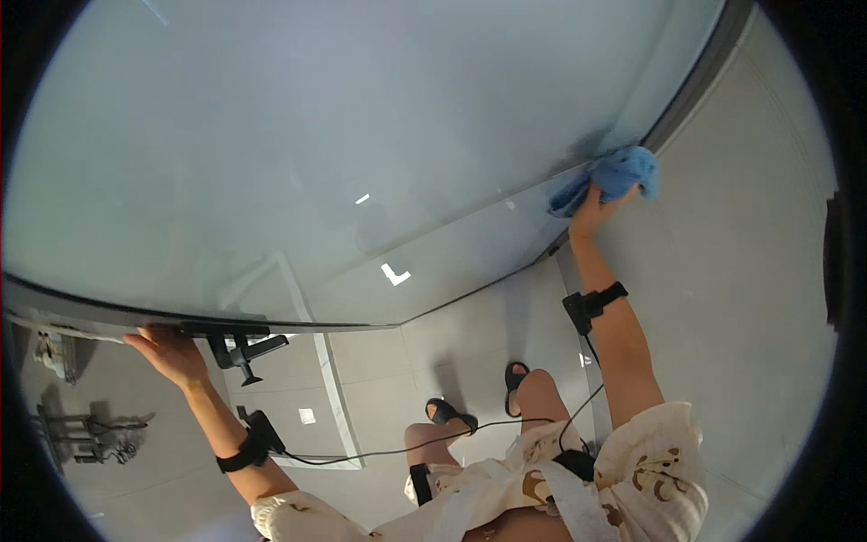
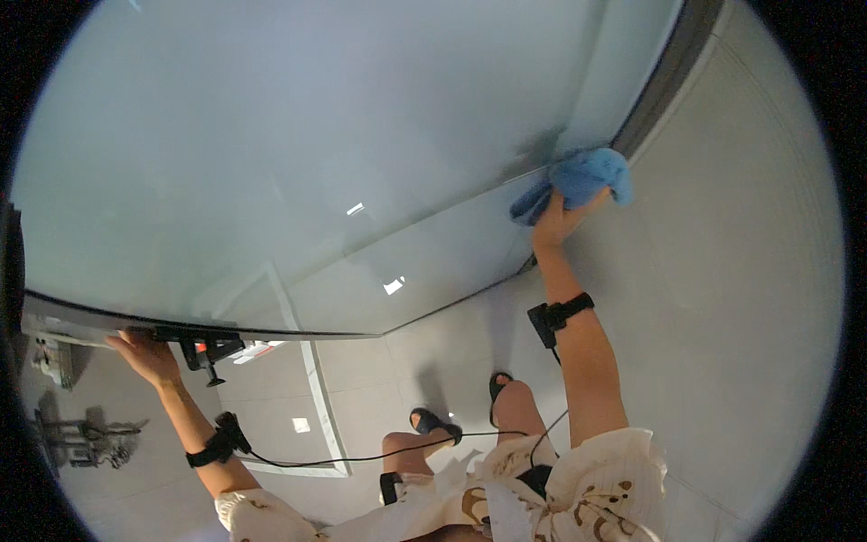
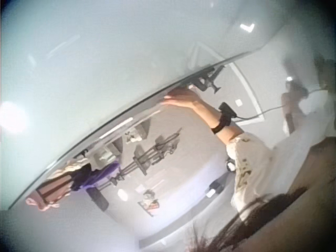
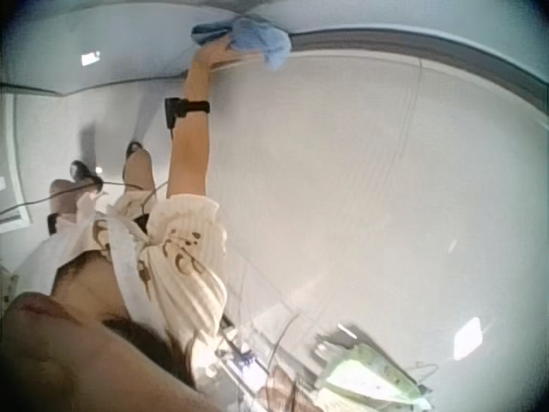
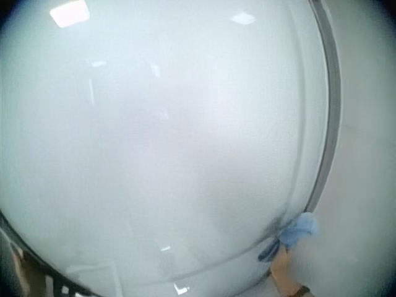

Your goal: The person wipes a large glass shower door with a blue cloth, moving from the lower sections upward and across the surface. They occasionally adjust their position and use both hands to reach different areas of the door.

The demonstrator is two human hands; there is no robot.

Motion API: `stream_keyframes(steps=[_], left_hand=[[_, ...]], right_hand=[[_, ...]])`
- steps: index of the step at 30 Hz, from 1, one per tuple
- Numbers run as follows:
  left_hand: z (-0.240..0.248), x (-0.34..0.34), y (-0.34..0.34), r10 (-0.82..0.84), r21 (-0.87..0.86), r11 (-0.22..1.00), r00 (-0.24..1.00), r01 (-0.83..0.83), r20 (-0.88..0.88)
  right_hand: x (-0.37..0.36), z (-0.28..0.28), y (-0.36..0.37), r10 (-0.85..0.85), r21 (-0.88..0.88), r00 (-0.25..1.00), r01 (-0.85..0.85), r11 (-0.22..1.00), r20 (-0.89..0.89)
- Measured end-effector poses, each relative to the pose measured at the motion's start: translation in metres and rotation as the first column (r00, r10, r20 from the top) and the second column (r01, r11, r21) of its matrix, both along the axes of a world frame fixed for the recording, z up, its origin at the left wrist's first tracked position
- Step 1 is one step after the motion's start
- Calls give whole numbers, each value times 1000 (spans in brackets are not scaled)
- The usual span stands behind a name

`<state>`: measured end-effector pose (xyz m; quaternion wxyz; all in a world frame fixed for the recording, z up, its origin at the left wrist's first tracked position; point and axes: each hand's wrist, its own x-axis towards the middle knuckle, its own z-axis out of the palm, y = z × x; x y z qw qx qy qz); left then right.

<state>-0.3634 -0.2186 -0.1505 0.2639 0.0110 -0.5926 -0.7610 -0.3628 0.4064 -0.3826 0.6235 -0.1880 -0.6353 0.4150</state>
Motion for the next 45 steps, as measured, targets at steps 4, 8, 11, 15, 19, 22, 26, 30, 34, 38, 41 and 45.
stream_keyframes(steps=[4,8,11,15,19,22,26,30,34,38,41,45], left_hand=[[-25,3,-23,-96,-56,994,995,96,0],[-103,21,-15,-14,-47,999,998,11,-67],[-155,27,4,-125,-141,984,983,107,-133],[-203,14,55,-37,-32,999,995,34,-89],[-213,11,95,72,-81,994,993,-79,-92],[-218,24,119,166,-86,977,952,-193,-257],[-238,34,158,115,-115,982,955,-151,-273],[-241,53,195,145,-146,975,977,-168,-156],[-229,77,223,60,-100,993,998,-58,22],[-228,81,232,-110,-188,980,975,73,-195],[-237,81,231,22,-116,993,992,-37,-126],[-243,89,231,89,-223,967,983,-124,-162]], right_hand=[[5,7,7,131,97,964,-111,989,-233],[6,15,1,-22,62,979,35,997,-201],[9,14,-9,-26,96,979,46,994,-203],[20,6,-15,-95,273,987,129,953,-132],[33,4,-7,-226,546,968,249,800,-111],[45,6,-3,-171,581,977,214,785,-129],[61,10,-16,-121,629,966,242,739,-230],[68,8,-37,-92,680,972,216,700,-215],[79,-8,-39,-39,683,982,157,713,-186],[87,-40,-31,-32,686,989,124,717,-145],[87,-64,-27,-47,679,988,135,721,-146],[85,-76,-19,-28,688,989,123,715,-147]])
